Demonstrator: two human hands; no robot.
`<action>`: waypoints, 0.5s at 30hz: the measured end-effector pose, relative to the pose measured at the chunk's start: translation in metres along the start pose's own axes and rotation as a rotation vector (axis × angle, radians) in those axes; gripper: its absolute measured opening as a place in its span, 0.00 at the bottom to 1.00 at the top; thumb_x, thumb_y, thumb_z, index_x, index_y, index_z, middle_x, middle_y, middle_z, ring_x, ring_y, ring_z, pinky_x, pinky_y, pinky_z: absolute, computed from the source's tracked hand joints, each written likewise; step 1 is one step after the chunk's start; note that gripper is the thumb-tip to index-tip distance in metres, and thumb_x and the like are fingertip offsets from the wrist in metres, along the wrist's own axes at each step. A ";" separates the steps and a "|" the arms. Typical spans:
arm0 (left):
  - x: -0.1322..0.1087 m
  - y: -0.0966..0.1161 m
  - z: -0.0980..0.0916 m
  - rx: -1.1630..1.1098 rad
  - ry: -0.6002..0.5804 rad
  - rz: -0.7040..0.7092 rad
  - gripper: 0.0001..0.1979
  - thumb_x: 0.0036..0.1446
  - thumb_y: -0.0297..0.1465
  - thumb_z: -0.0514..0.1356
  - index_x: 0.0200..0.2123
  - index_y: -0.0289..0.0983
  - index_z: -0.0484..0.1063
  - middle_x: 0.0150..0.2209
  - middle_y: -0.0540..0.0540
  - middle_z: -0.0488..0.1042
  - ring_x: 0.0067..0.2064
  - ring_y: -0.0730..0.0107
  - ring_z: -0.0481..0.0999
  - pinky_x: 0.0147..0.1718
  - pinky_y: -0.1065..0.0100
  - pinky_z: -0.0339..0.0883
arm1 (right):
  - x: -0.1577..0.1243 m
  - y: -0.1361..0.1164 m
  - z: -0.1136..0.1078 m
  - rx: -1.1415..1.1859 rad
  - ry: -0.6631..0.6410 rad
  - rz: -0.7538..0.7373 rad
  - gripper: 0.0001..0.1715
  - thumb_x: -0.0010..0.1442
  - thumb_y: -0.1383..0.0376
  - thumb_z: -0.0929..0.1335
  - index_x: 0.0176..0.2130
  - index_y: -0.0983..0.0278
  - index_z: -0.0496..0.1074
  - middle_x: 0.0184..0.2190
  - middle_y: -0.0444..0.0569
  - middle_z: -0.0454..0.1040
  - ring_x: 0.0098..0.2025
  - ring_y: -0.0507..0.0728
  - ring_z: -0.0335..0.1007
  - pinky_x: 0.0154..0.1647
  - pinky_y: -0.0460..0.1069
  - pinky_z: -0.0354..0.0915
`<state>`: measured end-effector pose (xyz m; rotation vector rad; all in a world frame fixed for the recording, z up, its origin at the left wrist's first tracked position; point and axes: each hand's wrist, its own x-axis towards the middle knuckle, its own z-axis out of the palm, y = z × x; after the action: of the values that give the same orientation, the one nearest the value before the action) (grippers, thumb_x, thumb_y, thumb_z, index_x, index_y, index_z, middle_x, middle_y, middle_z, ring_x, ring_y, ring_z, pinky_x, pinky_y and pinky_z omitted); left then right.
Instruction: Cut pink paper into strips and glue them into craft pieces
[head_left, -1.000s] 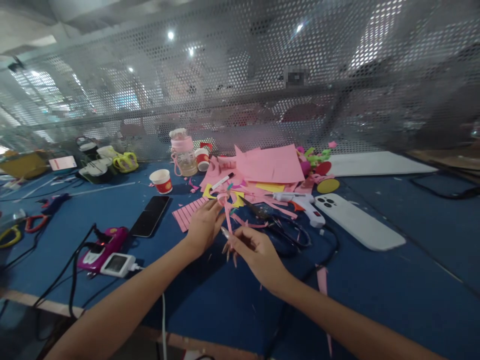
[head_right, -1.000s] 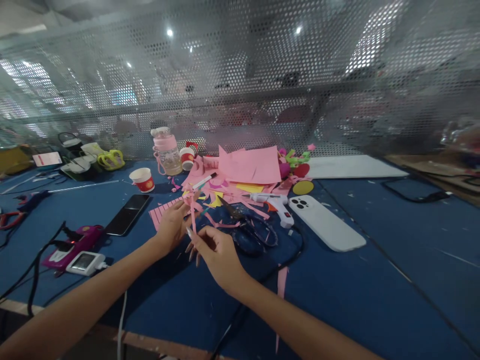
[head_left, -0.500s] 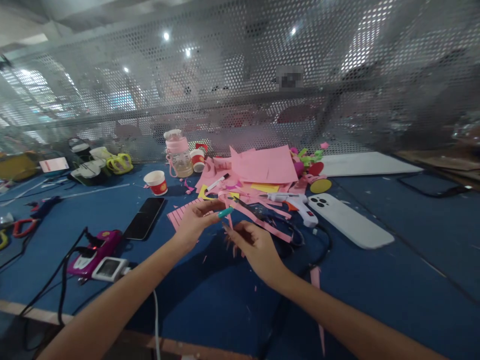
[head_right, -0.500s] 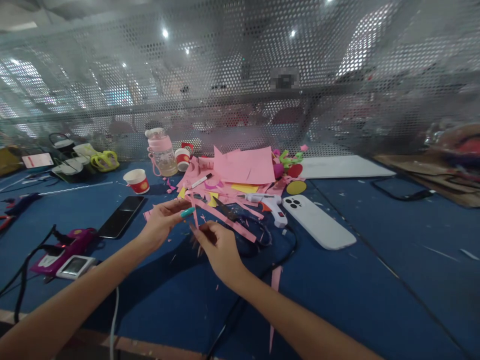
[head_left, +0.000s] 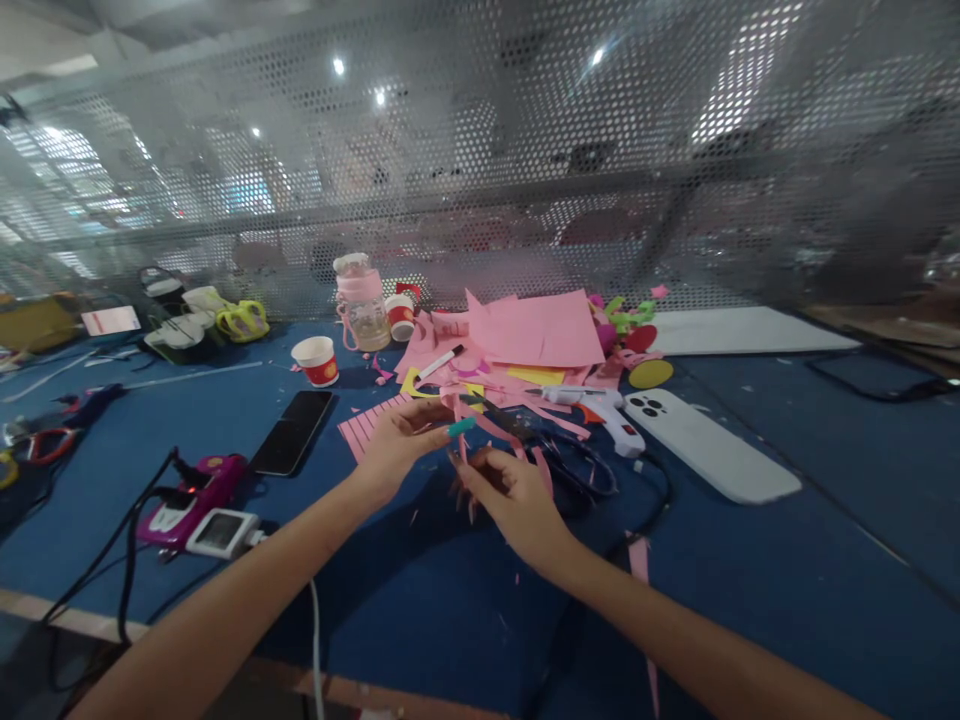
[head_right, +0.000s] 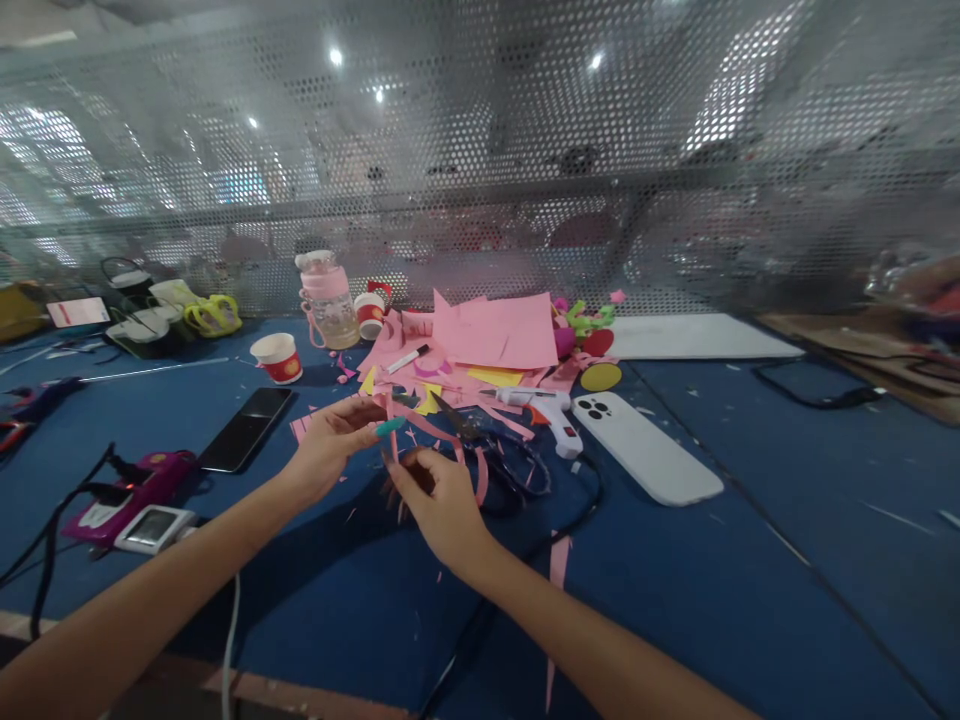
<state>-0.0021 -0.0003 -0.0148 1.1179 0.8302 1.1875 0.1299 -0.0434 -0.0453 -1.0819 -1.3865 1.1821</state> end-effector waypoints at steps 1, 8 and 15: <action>0.000 0.000 0.000 -0.007 -0.006 -0.004 0.13 0.33 0.25 0.67 0.29 0.36 0.74 0.29 0.49 0.76 0.33 0.73 0.74 0.34 0.71 0.66 | 0.000 0.000 0.000 -0.001 0.003 0.000 0.21 0.47 0.49 0.66 0.21 0.64 0.64 0.18 0.44 0.67 0.20 0.51 0.62 0.20 0.46 0.59; 0.002 0.002 -0.001 0.006 0.013 -0.054 0.18 0.32 0.24 0.67 0.33 0.36 0.72 0.30 0.49 0.75 0.34 0.74 0.73 0.33 0.74 0.66 | 0.000 -0.002 -0.002 -0.040 0.033 -0.028 0.20 0.49 0.49 0.65 0.21 0.63 0.63 0.17 0.42 0.64 0.17 0.49 0.58 0.17 0.45 0.56; 0.004 0.002 -0.002 0.023 0.075 -0.006 0.18 0.30 0.22 0.67 0.31 0.33 0.70 0.26 0.50 0.74 0.31 0.74 0.73 0.31 0.72 0.66 | 0.002 0.006 -0.002 -0.078 0.008 -0.053 0.19 0.50 0.51 0.65 0.21 0.63 0.64 0.18 0.42 0.65 0.19 0.50 0.60 0.20 0.45 0.58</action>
<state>-0.0033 0.0044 -0.0125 1.0946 0.9060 1.2234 0.1322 -0.0401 -0.0510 -1.0962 -1.4568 1.0920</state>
